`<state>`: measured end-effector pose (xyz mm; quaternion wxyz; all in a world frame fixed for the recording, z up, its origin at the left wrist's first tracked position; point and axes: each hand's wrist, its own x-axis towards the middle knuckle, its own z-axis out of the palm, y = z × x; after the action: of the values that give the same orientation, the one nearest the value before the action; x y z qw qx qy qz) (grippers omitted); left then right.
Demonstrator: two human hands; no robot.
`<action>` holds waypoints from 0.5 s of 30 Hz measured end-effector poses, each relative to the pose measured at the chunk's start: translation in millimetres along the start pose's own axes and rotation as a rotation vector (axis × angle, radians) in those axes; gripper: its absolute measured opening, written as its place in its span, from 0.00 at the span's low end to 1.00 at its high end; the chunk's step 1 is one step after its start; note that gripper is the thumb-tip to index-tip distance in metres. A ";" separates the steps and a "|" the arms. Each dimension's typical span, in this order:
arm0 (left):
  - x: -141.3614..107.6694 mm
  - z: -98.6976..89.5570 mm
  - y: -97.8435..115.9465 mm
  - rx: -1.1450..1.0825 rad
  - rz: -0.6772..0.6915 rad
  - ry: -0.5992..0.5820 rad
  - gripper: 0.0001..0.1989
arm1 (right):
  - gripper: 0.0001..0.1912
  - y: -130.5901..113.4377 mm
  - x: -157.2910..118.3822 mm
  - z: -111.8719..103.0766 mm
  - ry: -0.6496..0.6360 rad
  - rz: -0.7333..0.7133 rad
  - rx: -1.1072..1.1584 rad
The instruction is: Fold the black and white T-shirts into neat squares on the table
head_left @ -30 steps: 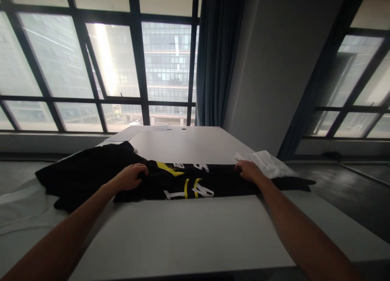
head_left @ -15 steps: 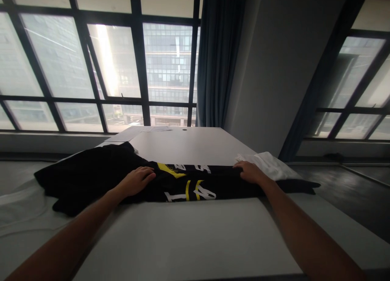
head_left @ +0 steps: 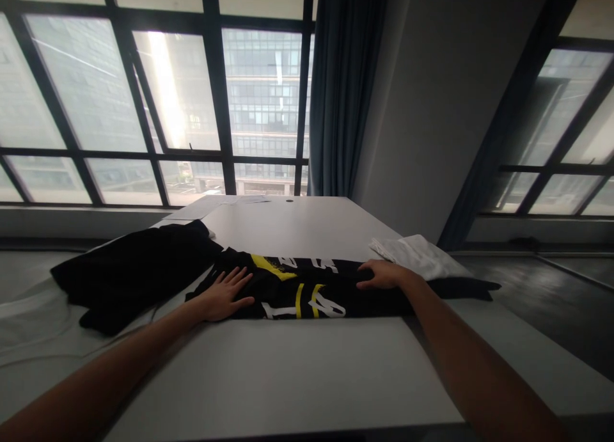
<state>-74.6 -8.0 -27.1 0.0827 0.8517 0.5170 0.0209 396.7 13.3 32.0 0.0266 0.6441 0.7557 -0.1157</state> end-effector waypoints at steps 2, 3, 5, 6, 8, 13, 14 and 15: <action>6.6 1.8 6.3 0.000 0.068 0.006 0.41 | 0.30 -0.3 -1.7 -5.0 0.051 0.026 -0.024; 11.3 1.1 8.7 -0.001 0.105 0.013 0.41 | 0.28 0.0 -1.6 -5.8 0.084 0.025 -0.027; 23.1 -4.1 10.7 -0.005 0.173 0.022 0.40 | 0.25 1.8 -0.1 -4.2 0.126 0.002 -0.018; 30.0 -8.2 9.9 -0.009 0.200 0.021 0.39 | 0.25 3.2 0.8 -2.4 0.133 -0.010 -0.009; 45.1 -17.6 4.4 -0.016 0.246 0.013 0.37 | 0.26 5.9 1.9 1.7 0.137 -0.022 0.005; 86.3 -35.6 -31.5 0.081 0.293 0.027 0.34 | 0.31 7.9 -1.0 5.9 0.088 0.031 0.011; 94.3 -37.9 -41.8 0.113 0.288 0.037 0.34 | 0.31 7.7 -1.6 6.2 0.083 0.047 0.006; 101.7 -40.3 -52.6 0.150 0.277 0.048 0.33 | 0.32 7.7 -1.8 6.8 0.088 0.062 -0.006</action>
<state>-78.4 110.5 -1.0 0.0030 0.9179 0.3965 0.0140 403.8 11.3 24.6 -0.0014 0.6716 0.7361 -0.0841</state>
